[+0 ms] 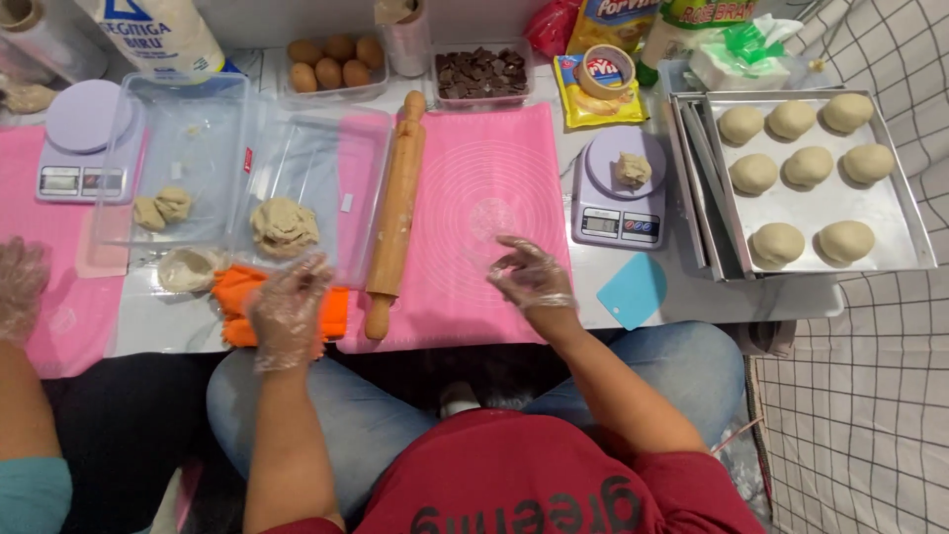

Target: The person is rolling out small portions of dough, adding chocolate chips as filling, and then shaping them into round balls.

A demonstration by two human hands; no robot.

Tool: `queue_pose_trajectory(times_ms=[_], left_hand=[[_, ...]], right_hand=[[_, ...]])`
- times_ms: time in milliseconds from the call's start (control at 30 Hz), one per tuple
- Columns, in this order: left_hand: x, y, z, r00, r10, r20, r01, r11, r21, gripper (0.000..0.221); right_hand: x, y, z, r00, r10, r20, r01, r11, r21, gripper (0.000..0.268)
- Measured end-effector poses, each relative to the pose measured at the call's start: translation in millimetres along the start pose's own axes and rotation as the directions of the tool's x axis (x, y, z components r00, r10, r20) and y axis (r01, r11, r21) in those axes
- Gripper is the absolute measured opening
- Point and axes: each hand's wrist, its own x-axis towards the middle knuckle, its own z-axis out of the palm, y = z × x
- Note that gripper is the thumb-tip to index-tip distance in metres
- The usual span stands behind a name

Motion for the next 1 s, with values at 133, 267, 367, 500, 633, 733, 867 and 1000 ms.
queue_pose_trajectory(times_ms=[133,267,367,500,633,733,867,1000], left_hand=[[40,-101,12,0.963,0.25,-0.104,-0.166,0.849,0.502,0.017],[61,-236,68,0.997,-0.068,-0.021,0.056,0.567,0.822,0.015],[76,-153,54,0.917,-0.376,0.134,0.012,0.362,0.932,0.031],[87,-75,31,0.751,-0.658,0.056,0.45,0.573,0.685,0.074],[67,-66,16,0.999,-0.042,-0.015,0.042,0.77,0.637,0.047],[50,-36,7,0.912,0.39,-0.129,-0.266,0.799,0.539,0.056],[15,18,23,0.819,0.46,-0.342,-0.435,0.887,0.152,0.069],[-41,43,64,0.554,0.821,-0.138,-0.703,0.55,0.451,0.03]], right_hand=[[4,-12,-49,0.96,-0.074,-0.269,0.022,0.981,-0.192,0.039],[-1,-4,-98,0.781,-0.25,-0.572,0.218,0.968,-0.126,0.036],[-9,2,-131,0.704,-0.261,-0.661,0.198,0.965,-0.171,0.034],[-16,-5,-144,0.768,-0.307,-0.562,0.385,0.923,0.022,0.036],[-13,-19,-150,0.733,-0.35,-0.583,0.508,0.852,0.127,0.035],[-6,-29,-157,0.719,-0.32,-0.617,0.495,0.859,0.132,0.033],[38,-55,-146,0.65,-0.447,-0.614,0.195,0.879,-0.435,0.025],[94,-3,-156,0.85,-0.15,-0.505,-0.327,0.601,-0.729,0.041]])
